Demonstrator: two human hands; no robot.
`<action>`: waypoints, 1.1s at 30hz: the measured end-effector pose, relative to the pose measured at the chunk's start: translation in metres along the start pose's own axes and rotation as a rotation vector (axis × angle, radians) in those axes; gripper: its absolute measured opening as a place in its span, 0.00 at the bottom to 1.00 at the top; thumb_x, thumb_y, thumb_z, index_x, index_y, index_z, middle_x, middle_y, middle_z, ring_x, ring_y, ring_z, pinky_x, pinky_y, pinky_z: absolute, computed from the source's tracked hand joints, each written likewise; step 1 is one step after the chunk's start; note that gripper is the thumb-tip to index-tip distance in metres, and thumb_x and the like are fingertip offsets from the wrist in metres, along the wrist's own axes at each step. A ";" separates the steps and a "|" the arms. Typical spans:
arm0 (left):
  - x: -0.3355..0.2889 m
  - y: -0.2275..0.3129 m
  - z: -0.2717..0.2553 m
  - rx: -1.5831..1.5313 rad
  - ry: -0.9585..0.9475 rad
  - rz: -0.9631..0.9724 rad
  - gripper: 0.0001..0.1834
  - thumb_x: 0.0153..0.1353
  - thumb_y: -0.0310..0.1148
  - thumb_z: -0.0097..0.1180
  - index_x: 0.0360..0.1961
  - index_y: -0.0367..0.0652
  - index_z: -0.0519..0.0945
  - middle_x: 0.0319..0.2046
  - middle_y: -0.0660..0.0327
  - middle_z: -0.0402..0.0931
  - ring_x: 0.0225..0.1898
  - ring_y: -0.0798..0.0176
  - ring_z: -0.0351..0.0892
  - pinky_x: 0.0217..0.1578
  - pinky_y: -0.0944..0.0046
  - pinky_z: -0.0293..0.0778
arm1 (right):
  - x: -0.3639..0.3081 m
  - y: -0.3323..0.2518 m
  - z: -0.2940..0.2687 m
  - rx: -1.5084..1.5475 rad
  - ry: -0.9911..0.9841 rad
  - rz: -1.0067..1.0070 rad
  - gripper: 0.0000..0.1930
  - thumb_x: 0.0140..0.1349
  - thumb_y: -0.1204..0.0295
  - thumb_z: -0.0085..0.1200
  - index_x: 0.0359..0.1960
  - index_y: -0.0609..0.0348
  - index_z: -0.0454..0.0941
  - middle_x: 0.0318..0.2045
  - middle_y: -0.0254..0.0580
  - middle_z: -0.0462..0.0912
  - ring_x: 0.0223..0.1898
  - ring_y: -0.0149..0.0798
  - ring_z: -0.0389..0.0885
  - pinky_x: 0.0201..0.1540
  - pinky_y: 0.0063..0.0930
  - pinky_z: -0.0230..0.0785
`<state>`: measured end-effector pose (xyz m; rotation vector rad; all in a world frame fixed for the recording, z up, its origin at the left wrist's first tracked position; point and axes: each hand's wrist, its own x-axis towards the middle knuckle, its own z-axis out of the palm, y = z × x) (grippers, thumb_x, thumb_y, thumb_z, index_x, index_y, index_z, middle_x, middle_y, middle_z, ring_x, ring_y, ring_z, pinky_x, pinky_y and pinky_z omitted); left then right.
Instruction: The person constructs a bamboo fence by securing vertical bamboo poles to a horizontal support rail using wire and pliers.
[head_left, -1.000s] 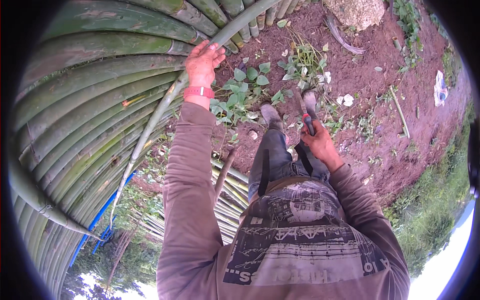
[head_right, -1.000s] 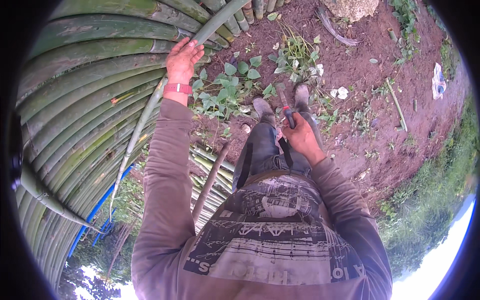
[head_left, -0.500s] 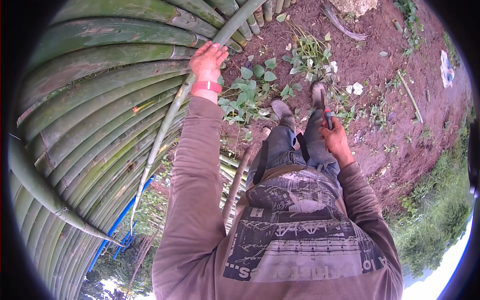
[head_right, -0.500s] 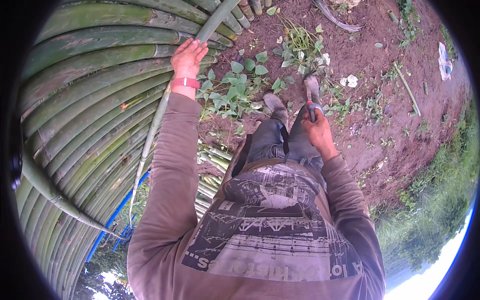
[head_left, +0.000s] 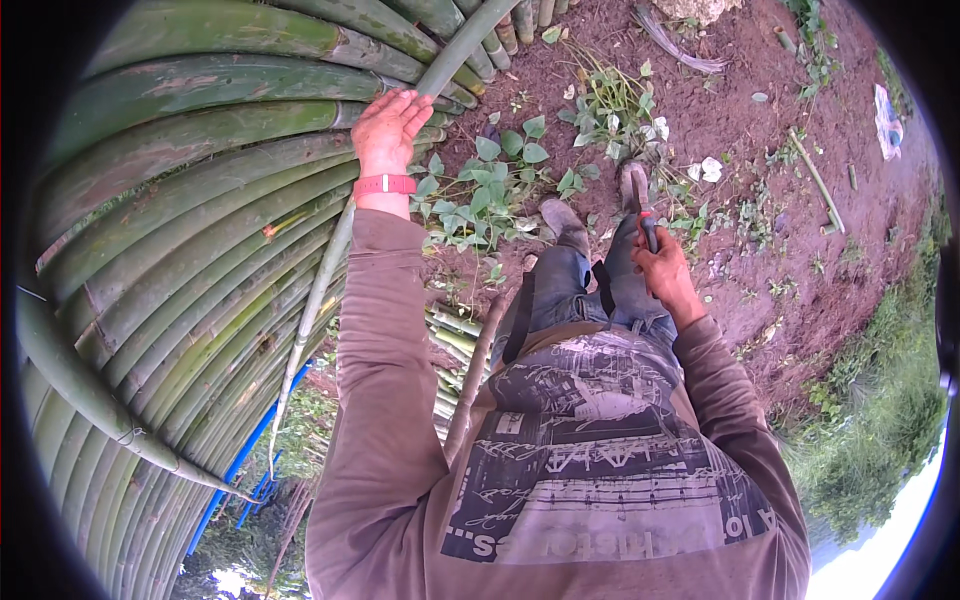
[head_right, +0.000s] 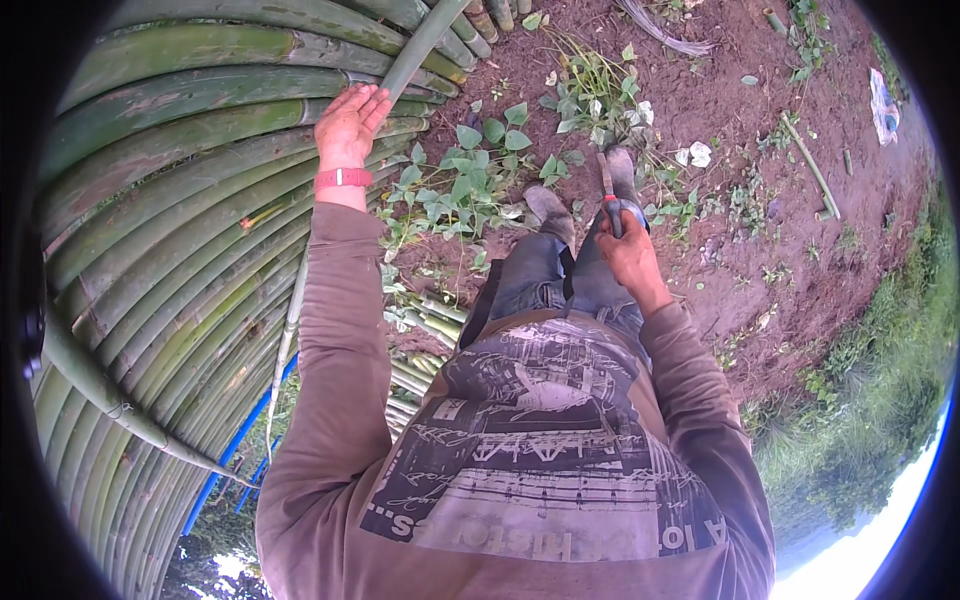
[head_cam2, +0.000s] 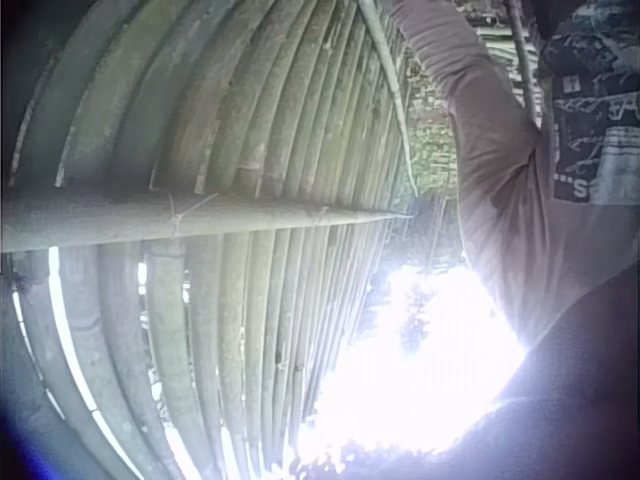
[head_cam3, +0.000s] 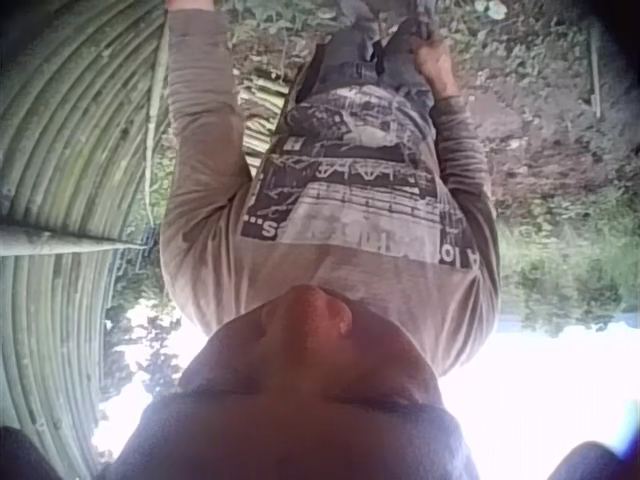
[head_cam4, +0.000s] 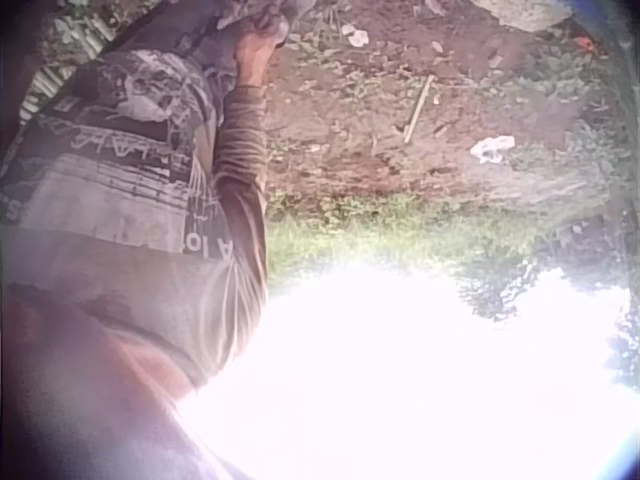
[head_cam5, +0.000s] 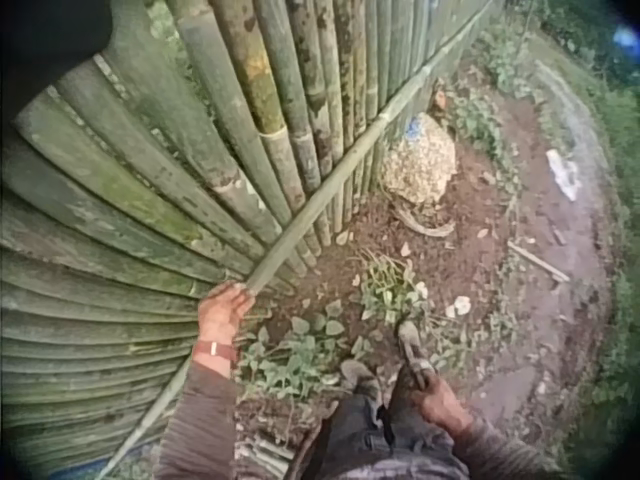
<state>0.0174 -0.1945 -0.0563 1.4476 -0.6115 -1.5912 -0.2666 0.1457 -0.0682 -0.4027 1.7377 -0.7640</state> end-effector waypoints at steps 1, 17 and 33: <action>0.001 0.003 0.001 0.024 0.003 -0.012 0.09 0.63 0.18 0.56 0.44 0.29 0.73 0.39 0.45 0.80 0.40 0.43 0.85 0.42 0.47 0.85 | 0.000 0.001 0.001 -0.021 0.001 0.000 0.11 0.56 0.73 0.56 0.39 0.60 0.73 0.24 0.35 0.75 0.23 0.28 0.73 0.27 0.25 0.66; 0.058 0.021 -0.017 -0.082 0.078 -0.231 0.05 0.63 0.16 0.55 0.39 0.28 0.74 0.37 0.47 0.80 0.38 0.52 0.85 0.41 0.59 0.87 | 0.029 0.003 0.016 -0.128 -0.040 -0.060 0.12 0.54 0.68 0.55 0.37 0.61 0.74 0.29 0.48 0.78 0.32 0.44 0.78 0.38 0.37 0.69; 0.067 0.064 -0.035 -0.216 0.170 -0.307 0.06 0.64 0.16 0.50 0.41 0.22 0.75 0.35 0.46 0.80 0.33 0.53 0.84 0.35 0.64 0.88 | 0.104 -0.005 0.110 -0.101 -0.281 -0.293 0.15 0.54 0.66 0.55 0.41 0.61 0.71 0.32 0.55 0.77 0.36 0.52 0.77 0.42 0.42 0.67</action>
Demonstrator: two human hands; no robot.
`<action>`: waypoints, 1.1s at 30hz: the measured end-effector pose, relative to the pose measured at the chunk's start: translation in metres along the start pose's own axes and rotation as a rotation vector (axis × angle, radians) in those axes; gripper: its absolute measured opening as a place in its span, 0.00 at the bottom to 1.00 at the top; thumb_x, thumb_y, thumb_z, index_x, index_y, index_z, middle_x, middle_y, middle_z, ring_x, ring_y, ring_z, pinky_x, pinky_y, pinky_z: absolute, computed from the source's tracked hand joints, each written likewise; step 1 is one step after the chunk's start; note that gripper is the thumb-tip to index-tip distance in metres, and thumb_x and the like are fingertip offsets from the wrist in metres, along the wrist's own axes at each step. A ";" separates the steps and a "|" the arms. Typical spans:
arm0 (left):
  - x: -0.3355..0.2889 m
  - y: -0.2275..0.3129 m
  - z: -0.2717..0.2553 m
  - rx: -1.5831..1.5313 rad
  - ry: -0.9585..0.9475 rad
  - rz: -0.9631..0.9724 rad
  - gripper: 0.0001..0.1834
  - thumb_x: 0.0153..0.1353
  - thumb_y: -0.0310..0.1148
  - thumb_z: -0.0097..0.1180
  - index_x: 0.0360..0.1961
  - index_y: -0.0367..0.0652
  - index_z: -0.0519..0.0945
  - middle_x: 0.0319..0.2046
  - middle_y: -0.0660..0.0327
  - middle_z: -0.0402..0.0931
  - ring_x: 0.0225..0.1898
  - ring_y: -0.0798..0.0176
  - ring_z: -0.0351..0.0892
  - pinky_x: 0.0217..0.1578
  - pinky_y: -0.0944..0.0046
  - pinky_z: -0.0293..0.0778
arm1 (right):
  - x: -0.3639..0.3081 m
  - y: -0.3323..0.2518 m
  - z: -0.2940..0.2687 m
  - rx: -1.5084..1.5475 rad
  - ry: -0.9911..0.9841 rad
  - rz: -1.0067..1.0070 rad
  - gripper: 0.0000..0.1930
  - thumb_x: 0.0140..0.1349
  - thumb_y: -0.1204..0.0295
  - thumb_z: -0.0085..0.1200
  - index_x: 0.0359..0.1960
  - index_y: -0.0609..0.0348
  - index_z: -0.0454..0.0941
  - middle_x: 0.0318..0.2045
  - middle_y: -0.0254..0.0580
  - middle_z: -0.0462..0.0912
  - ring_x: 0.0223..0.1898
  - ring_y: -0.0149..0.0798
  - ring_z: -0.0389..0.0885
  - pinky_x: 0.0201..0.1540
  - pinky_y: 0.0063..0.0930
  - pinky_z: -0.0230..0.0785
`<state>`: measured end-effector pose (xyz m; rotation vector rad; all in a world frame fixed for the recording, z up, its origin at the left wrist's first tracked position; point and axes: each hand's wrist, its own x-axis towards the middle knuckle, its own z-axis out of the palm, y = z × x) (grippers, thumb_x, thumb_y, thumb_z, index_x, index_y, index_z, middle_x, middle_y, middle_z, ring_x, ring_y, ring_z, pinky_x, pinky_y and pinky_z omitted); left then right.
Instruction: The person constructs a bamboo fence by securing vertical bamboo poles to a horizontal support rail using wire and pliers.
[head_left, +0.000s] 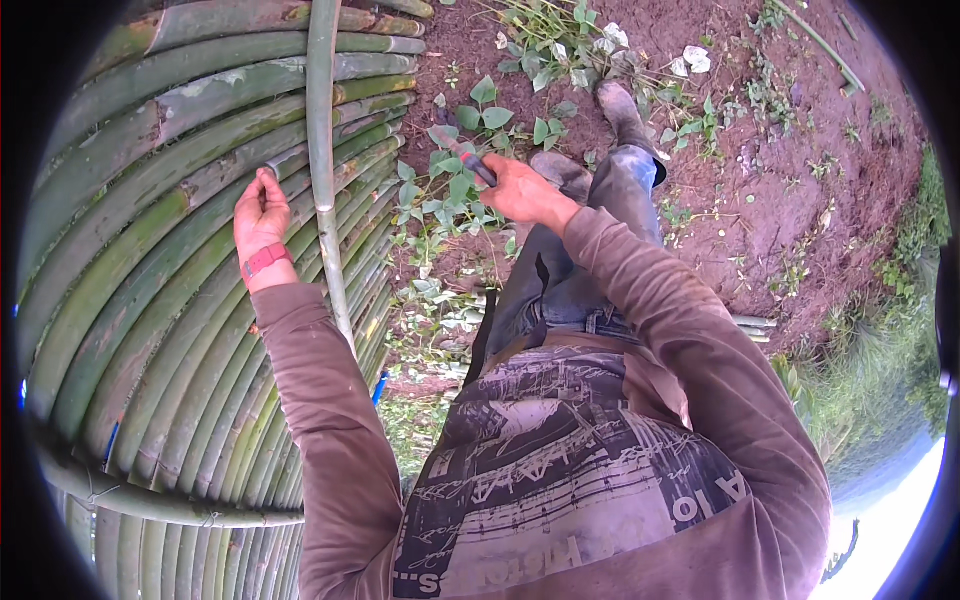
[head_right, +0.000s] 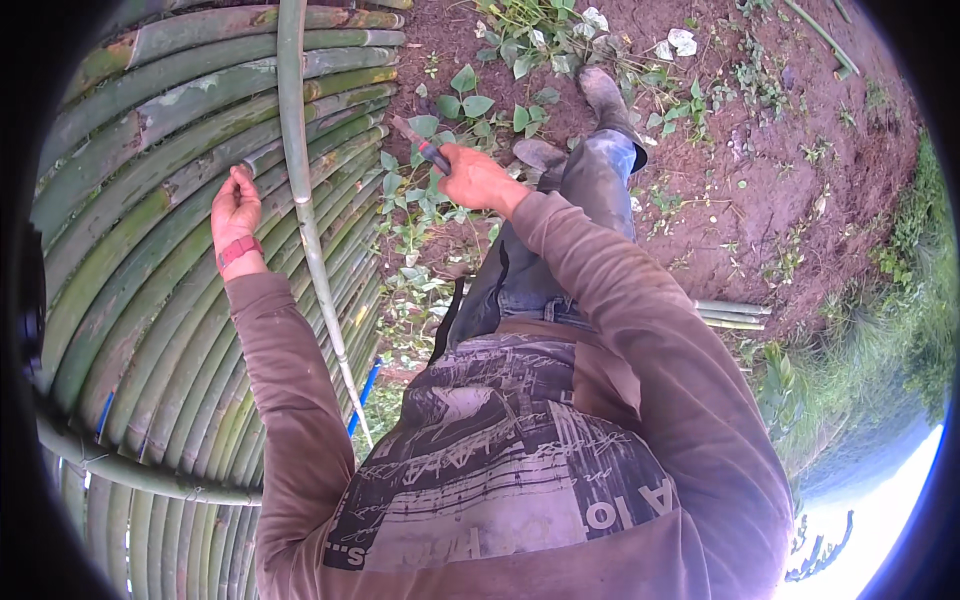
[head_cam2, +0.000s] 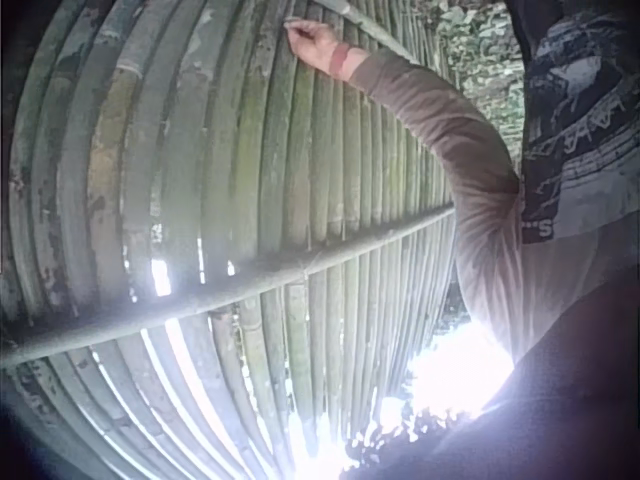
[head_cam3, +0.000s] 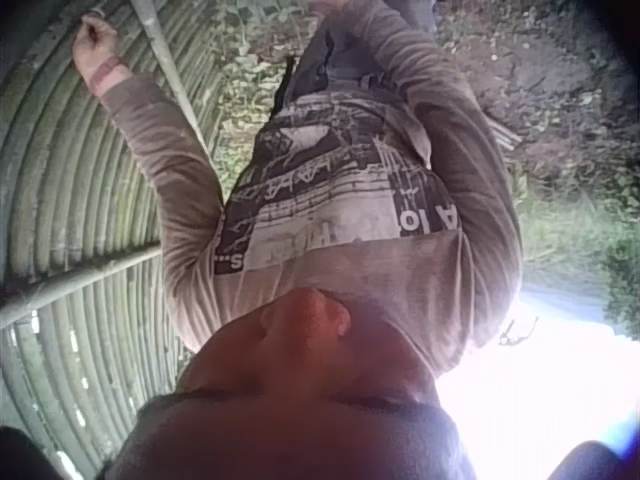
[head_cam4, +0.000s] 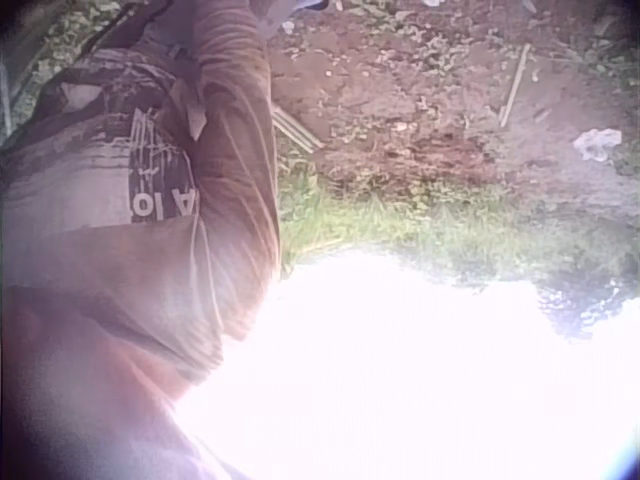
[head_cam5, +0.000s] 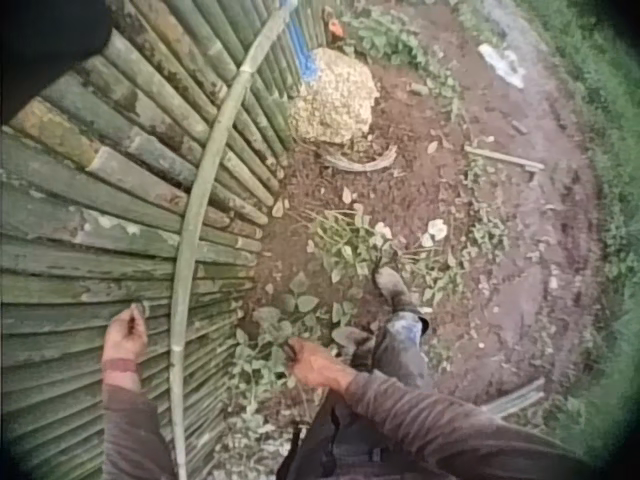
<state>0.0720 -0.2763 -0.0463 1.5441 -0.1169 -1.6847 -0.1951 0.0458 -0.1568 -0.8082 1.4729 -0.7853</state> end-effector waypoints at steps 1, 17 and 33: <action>0.000 -0.001 0.001 0.022 -0.005 0.008 0.06 0.65 0.16 0.49 0.41 0.22 0.75 0.35 0.47 0.80 0.33 0.53 0.84 0.35 0.64 0.88 | 0.015 0.002 0.004 -0.023 -0.067 -0.041 0.15 0.54 0.67 0.54 0.40 0.62 0.71 0.34 0.54 0.77 0.38 0.53 0.78 0.42 0.43 0.67; -0.021 0.002 0.003 -0.142 -0.075 -0.170 0.15 0.67 0.19 0.48 0.53 0.21 0.69 0.38 0.47 0.78 0.34 0.57 0.82 0.36 0.64 0.88 | 0.167 -0.031 0.086 -0.326 -0.219 0.020 0.32 0.61 0.65 0.51 0.70 0.38 0.61 0.60 0.55 0.67 0.64 0.60 0.63 0.64 0.62 0.54; -0.027 -0.011 0.016 -0.136 -0.114 -0.167 0.15 0.68 0.19 0.48 0.53 0.21 0.69 0.36 0.50 0.77 0.34 0.59 0.81 0.36 0.65 0.87 | 0.205 -0.014 0.095 -0.354 -0.184 -0.139 0.25 0.62 0.70 0.46 0.63 0.51 0.64 0.53 0.61 0.73 0.51 0.63 0.77 0.52 0.52 0.71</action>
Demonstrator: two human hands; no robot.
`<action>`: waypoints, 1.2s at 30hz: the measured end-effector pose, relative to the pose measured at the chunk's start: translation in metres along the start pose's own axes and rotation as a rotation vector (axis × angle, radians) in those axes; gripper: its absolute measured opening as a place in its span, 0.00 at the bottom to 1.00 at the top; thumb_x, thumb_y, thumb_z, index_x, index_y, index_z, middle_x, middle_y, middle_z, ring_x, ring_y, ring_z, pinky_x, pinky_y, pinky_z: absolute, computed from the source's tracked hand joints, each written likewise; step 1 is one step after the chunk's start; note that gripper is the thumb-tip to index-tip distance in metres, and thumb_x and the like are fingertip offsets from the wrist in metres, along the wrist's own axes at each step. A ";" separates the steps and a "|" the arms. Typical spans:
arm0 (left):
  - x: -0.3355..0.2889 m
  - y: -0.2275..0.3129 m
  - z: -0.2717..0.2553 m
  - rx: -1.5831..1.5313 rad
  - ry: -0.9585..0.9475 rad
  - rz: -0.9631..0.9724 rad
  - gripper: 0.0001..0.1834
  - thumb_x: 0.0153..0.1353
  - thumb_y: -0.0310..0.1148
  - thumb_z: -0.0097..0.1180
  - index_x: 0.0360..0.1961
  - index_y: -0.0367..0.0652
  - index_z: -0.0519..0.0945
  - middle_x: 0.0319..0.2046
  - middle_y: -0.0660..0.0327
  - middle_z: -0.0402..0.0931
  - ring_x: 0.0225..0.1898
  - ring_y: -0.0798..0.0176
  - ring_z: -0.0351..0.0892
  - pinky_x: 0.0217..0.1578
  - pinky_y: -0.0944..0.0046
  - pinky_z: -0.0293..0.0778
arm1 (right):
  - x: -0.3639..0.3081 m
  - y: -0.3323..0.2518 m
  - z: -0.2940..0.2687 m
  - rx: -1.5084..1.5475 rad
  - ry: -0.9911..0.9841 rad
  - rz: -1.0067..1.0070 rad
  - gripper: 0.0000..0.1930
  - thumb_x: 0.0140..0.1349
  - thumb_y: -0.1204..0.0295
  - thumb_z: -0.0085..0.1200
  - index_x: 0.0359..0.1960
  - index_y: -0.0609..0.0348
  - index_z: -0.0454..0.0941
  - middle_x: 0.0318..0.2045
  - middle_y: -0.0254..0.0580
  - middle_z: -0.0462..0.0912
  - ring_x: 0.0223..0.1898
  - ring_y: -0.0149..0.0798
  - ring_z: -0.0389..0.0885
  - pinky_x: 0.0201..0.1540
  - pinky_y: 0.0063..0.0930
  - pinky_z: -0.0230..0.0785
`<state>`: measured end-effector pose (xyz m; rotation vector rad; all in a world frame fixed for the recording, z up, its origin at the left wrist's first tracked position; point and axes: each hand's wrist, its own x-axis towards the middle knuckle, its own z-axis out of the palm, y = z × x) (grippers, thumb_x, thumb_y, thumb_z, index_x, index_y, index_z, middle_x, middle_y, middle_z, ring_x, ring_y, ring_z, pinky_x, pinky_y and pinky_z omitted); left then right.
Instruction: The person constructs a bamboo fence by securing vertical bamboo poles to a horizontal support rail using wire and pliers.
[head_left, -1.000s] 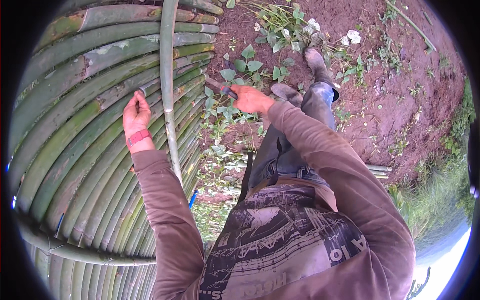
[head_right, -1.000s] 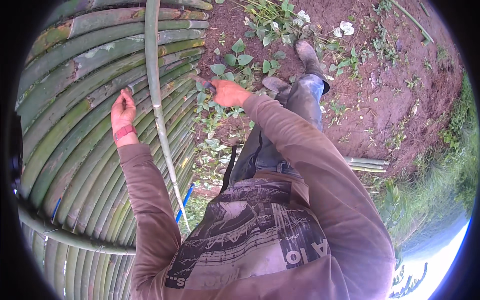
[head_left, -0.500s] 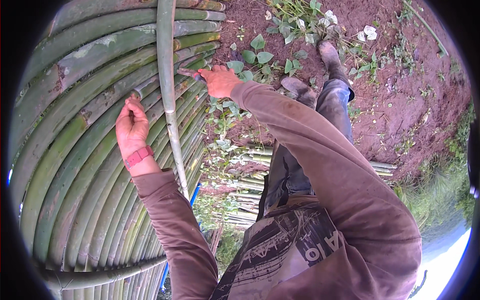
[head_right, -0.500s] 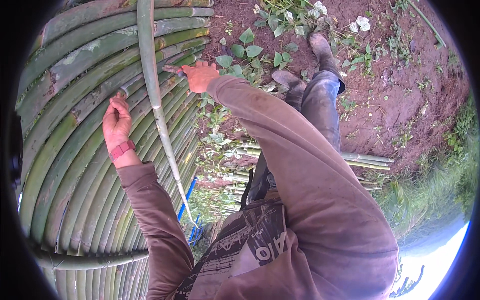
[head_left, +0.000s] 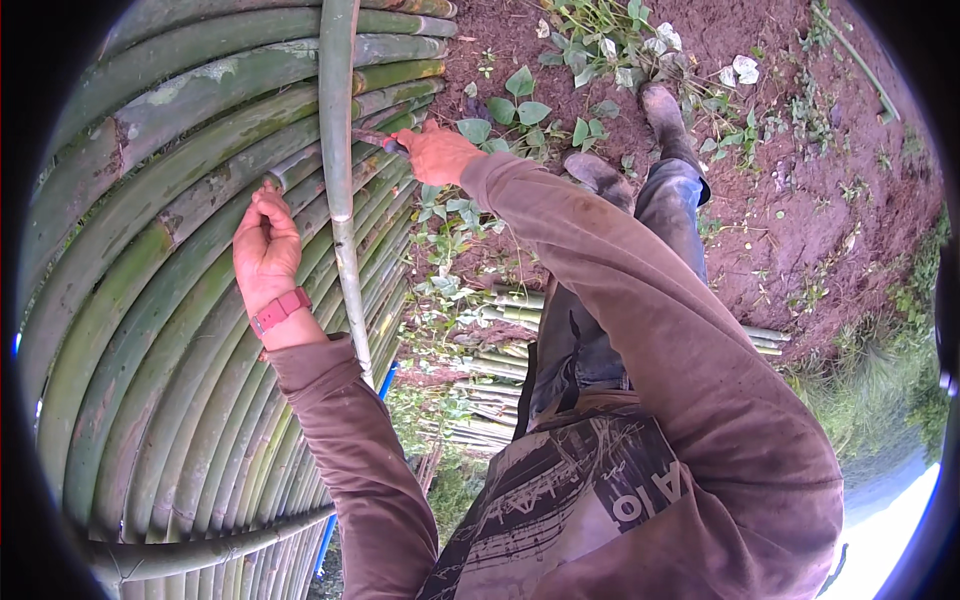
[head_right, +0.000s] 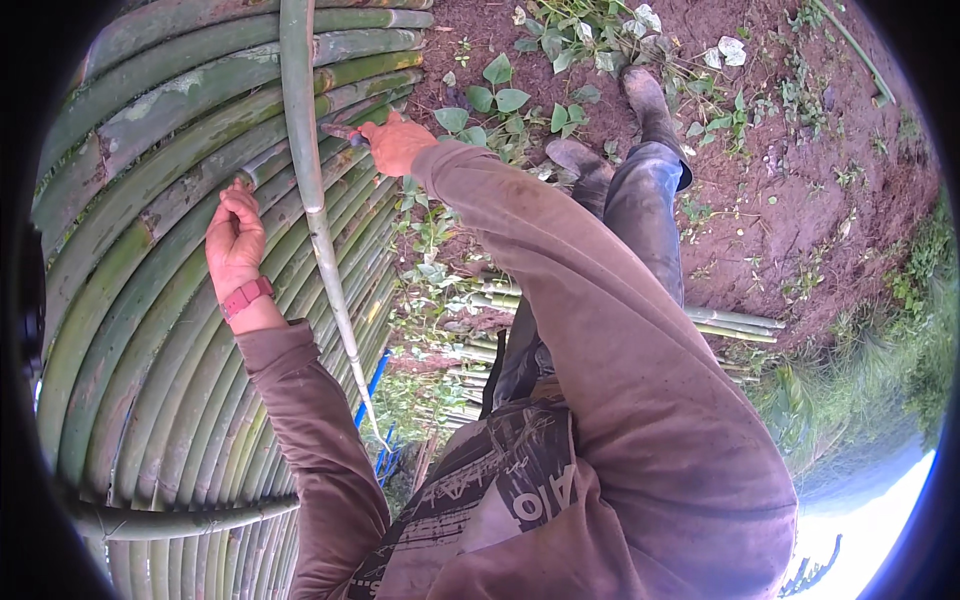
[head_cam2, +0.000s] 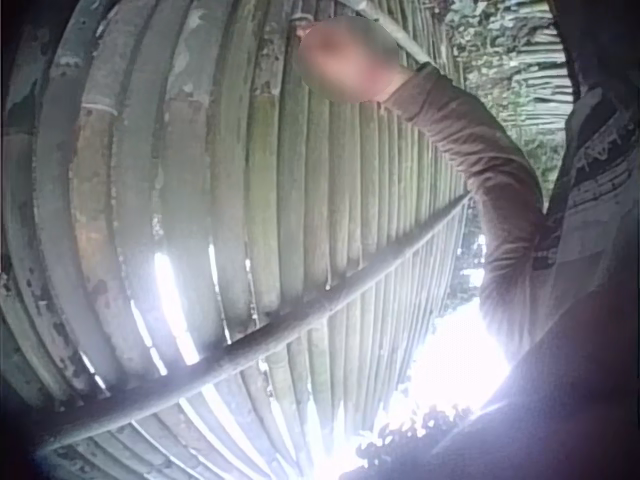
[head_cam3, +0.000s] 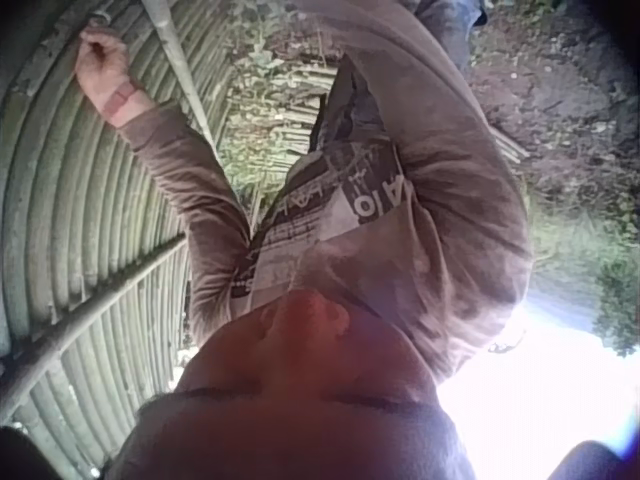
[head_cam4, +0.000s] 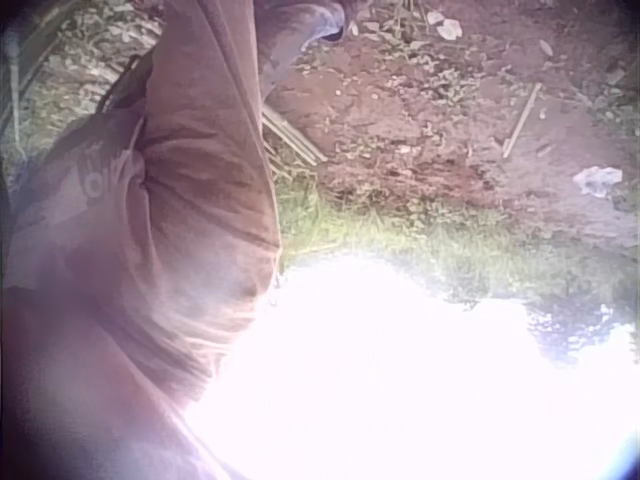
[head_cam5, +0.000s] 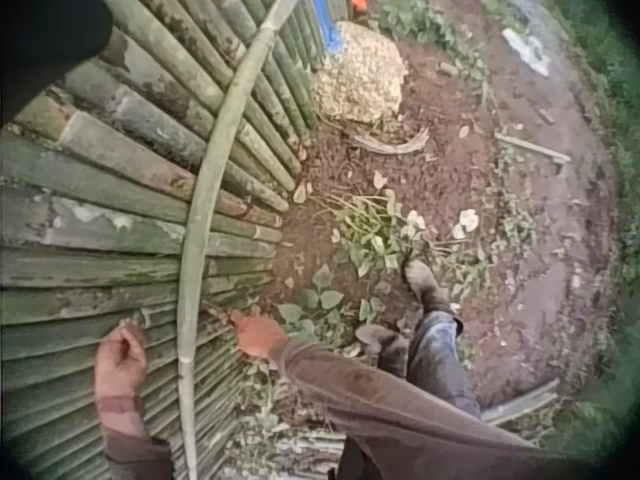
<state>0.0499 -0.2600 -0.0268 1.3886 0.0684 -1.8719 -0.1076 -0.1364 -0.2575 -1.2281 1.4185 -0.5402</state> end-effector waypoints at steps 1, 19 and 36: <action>0.001 -0.002 0.000 -0.011 -0.009 -0.016 0.14 0.67 0.19 0.48 0.52 0.22 0.70 0.36 0.50 0.78 0.34 0.59 0.81 0.36 0.66 0.87 | 0.000 0.001 -0.001 0.002 -0.029 -0.032 0.24 0.62 0.70 0.45 0.62 0.53 0.64 0.49 0.61 0.76 0.47 0.62 0.79 0.48 0.49 0.73; 0.044 -0.131 -0.069 0.347 0.089 0.298 0.02 0.66 0.22 0.55 0.39 0.39 0.77 0.33 0.60 0.79 0.36 0.60 0.82 0.39 0.61 0.85 | -0.108 -0.024 -0.020 -0.145 0.002 -0.139 0.22 0.60 0.72 0.51 0.53 0.69 0.59 0.32 0.62 0.78 0.35 0.58 0.80 0.38 0.47 0.73; 0.085 -0.157 -0.090 0.603 0.060 0.591 0.02 0.64 0.20 0.54 0.35 0.37 0.74 0.27 0.61 0.77 0.26 0.67 0.78 0.26 0.68 0.75 | -0.100 -0.030 -0.053 0.176 -0.287 -0.175 0.13 0.62 0.75 0.48 0.47 0.53 0.64 0.22 0.38 0.69 0.20 0.34 0.70 0.19 0.32 0.60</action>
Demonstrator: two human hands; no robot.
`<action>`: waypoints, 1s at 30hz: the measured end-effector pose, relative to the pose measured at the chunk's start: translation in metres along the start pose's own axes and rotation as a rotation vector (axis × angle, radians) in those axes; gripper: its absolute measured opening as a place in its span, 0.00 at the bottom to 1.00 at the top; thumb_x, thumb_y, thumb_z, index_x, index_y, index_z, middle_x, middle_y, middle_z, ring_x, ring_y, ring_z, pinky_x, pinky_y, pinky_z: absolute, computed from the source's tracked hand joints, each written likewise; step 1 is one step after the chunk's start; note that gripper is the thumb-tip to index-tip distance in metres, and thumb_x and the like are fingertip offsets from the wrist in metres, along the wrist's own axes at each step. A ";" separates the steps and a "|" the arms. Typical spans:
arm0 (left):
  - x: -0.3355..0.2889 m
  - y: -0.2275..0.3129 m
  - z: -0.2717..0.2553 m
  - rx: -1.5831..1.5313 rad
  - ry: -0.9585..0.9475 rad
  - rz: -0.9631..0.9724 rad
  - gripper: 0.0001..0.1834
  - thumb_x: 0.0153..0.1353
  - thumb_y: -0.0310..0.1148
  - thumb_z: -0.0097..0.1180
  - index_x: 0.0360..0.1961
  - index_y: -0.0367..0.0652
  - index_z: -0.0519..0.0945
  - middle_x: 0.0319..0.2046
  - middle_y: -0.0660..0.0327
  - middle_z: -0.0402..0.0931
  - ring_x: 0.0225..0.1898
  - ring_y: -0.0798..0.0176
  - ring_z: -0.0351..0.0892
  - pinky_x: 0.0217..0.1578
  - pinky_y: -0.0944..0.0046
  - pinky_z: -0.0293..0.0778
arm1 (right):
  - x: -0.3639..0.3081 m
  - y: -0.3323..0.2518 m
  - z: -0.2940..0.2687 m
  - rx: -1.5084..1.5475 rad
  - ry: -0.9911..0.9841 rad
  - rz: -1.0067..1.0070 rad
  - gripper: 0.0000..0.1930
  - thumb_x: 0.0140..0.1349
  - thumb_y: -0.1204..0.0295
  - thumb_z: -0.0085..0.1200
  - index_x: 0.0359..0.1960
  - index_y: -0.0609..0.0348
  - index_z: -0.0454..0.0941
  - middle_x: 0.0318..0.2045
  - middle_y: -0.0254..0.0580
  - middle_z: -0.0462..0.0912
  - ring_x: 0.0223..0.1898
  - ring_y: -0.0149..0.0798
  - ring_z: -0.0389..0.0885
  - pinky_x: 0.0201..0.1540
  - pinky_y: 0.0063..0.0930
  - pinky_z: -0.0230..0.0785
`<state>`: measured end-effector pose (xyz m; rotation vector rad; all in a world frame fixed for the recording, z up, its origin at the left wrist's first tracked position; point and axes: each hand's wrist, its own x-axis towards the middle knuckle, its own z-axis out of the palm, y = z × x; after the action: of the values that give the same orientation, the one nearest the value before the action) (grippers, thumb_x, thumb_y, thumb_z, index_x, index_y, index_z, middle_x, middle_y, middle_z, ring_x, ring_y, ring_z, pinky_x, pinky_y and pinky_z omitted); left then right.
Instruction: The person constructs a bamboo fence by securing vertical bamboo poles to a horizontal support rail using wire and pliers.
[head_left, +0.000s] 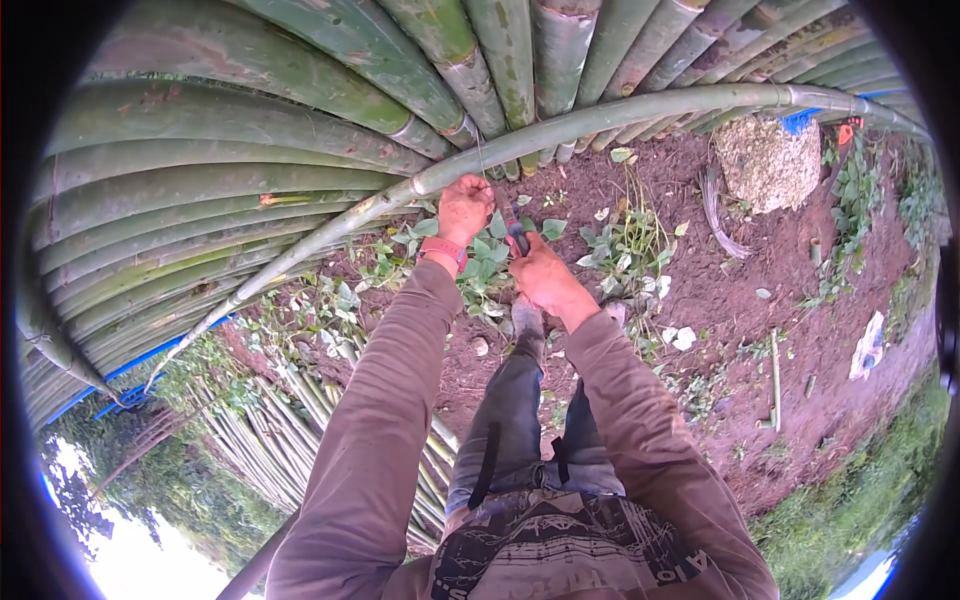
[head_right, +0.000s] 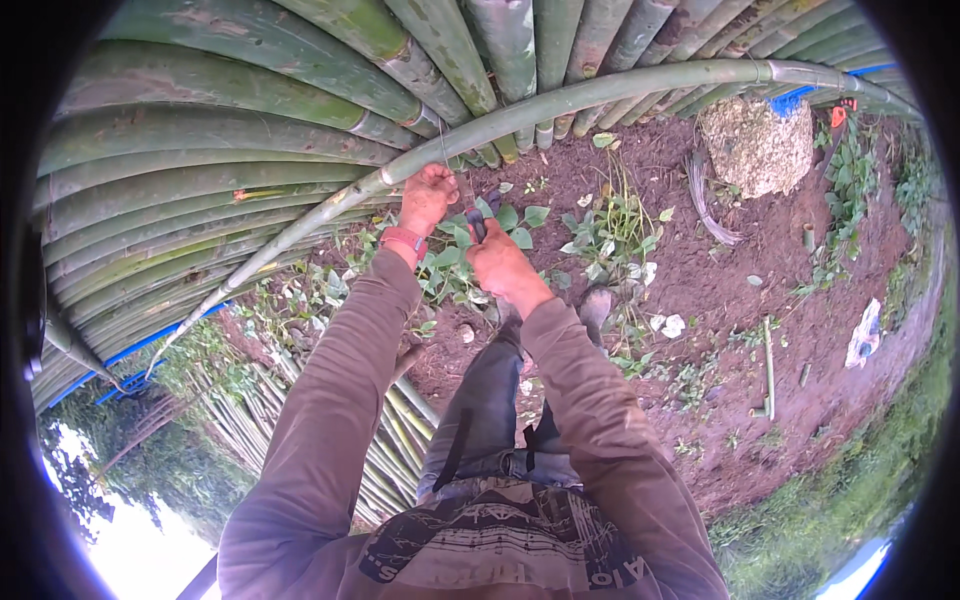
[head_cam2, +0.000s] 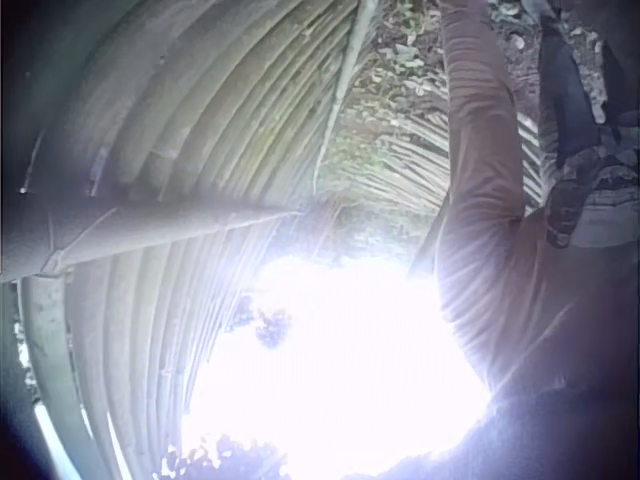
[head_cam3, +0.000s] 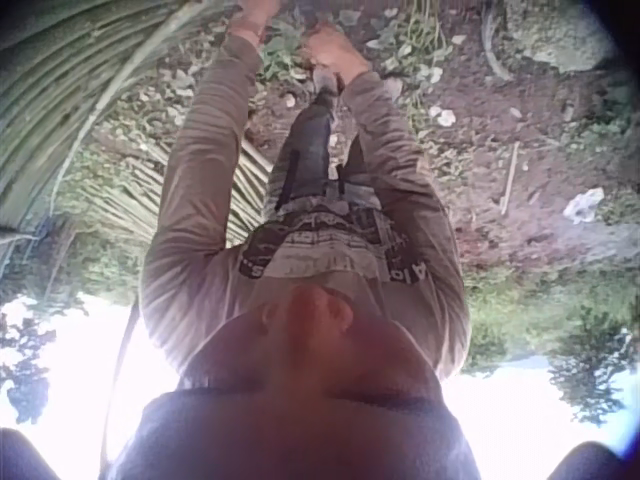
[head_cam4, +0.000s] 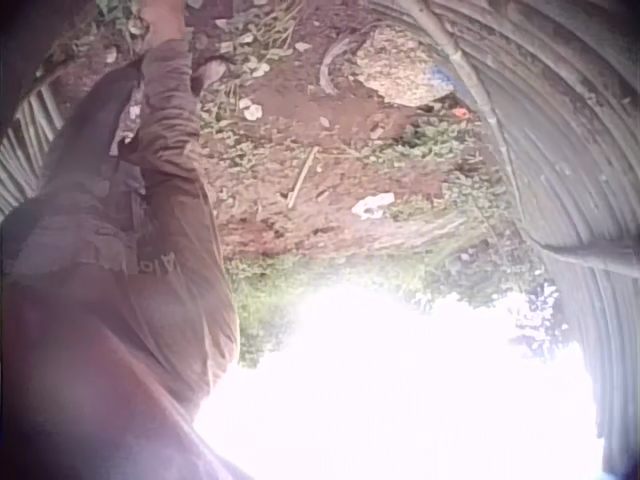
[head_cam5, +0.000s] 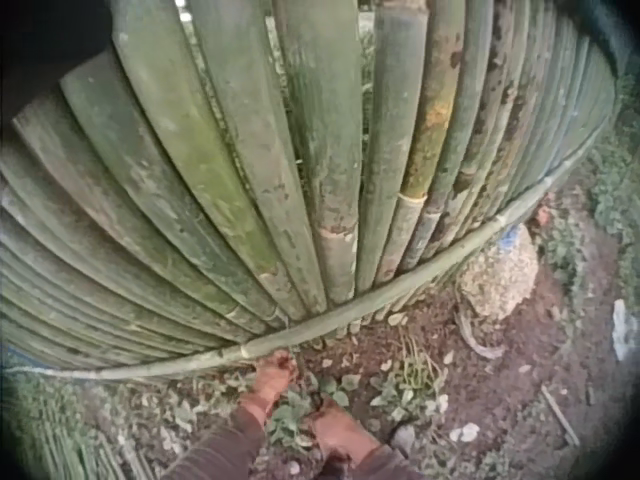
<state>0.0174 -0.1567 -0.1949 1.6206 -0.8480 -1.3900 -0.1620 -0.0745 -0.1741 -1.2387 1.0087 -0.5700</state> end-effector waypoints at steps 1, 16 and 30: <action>0.004 -0.004 -0.003 -0.003 -0.017 0.042 0.03 0.64 0.19 0.53 0.34 0.37 0.74 0.26 0.62 0.77 0.24 0.69 0.76 0.24 0.69 0.73 | -0.001 -0.010 0.002 0.099 -0.016 0.005 0.12 0.62 0.76 0.48 0.46 0.49 0.65 0.19 0.30 0.66 0.15 0.27 0.66 0.12 0.27 0.56; -0.002 0.005 0.014 0.052 0.037 0.004 0.01 0.60 0.20 0.56 0.32 0.36 0.79 0.22 0.62 0.80 0.23 0.71 0.79 0.25 0.68 0.74 | -0.006 -0.112 -0.012 0.922 0.010 0.649 0.21 0.53 0.85 0.47 0.47 0.44 0.67 0.27 0.38 0.70 0.21 0.35 0.69 0.21 0.33 0.61; 0.010 -0.030 0.038 -1.039 -0.248 -0.058 0.09 0.61 0.24 0.62 0.41 0.40 0.76 0.32 0.59 0.77 0.32 0.60 0.82 0.37 0.61 0.83 | 0.033 -0.130 0.009 1.072 -0.089 0.667 0.15 0.54 0.83 0.46 0.42 0.50 0.67 0.29 0.42 0.71 0.24 0.35 0.68 0.27 0.33 0.63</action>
<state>-0.0193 -0.1586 -0.2282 0.6786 -0.1086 -1.6787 -0.1188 -0.1325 -0.0611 0.0382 0.7783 -0.4088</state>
